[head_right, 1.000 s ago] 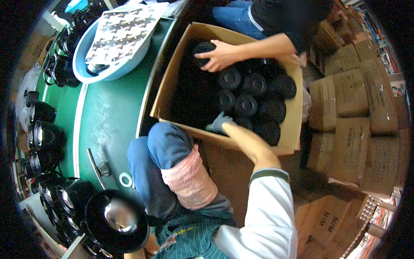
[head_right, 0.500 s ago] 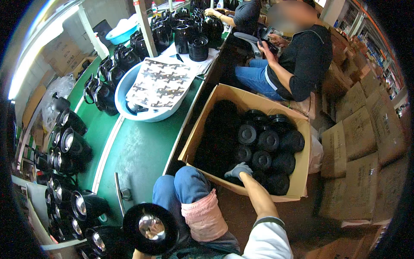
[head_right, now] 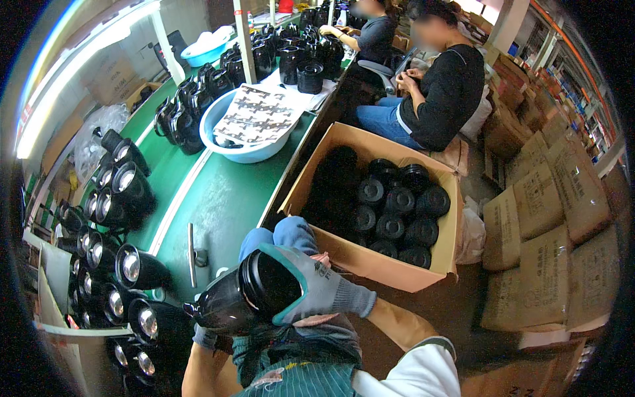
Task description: The person sits on the floor and assembles black kettles by inserting a metal rod into the base and attaching a black circular base. They repeat this process for multiple units, placing finished kettles on a green table.
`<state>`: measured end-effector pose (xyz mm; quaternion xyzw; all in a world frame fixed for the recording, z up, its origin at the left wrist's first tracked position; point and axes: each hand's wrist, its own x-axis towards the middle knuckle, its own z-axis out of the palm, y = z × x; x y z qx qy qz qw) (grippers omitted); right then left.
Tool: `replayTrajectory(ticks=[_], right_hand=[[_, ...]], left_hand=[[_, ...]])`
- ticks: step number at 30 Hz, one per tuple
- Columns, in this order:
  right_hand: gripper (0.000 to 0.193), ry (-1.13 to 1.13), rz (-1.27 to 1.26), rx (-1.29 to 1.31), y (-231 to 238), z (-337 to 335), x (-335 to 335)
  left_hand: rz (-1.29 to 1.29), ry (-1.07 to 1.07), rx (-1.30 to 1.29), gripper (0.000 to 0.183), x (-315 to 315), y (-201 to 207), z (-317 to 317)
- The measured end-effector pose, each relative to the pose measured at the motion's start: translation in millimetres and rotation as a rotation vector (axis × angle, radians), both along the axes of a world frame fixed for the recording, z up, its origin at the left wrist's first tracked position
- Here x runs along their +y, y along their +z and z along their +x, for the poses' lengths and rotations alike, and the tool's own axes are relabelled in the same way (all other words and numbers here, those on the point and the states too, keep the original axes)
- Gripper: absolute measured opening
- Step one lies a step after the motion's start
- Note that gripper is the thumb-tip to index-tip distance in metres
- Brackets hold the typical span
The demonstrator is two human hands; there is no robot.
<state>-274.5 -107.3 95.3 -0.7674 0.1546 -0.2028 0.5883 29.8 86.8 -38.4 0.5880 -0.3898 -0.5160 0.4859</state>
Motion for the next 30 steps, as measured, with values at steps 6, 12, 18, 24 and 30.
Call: replayTrajectory(ticks=[6,12,18,24,30], right_hand=[[0.137,0.084,-0.324,-0.114,10.0,15.0,29.9],[0.126,0.037,-0.425,-0.082,32.4,15.1,42.5],[0.096,-0.126,0.223,0.191,40.0,9.9,41.9],[0.08,-0.006,0.201,0.392,63.3,16.2,35.6],[0.086,-0.123,0.648,-0.312,3.5,36.5,65.2]], left_hand=[[0.085,-0.025,0.21,0.05,26.8,-10.4,18.9],[0.106,0.021,0.755,0.047,38.0,-42.7,41.9],[-0.421,0.263,-0.572,0.029,-0.9,104.8,5.4],[-0.622,0.361,-1.009,0.028,26.1,104.7,2.4],[-0.747,0.401,-0.972,0.025,17.0,108.4,-2.2]])
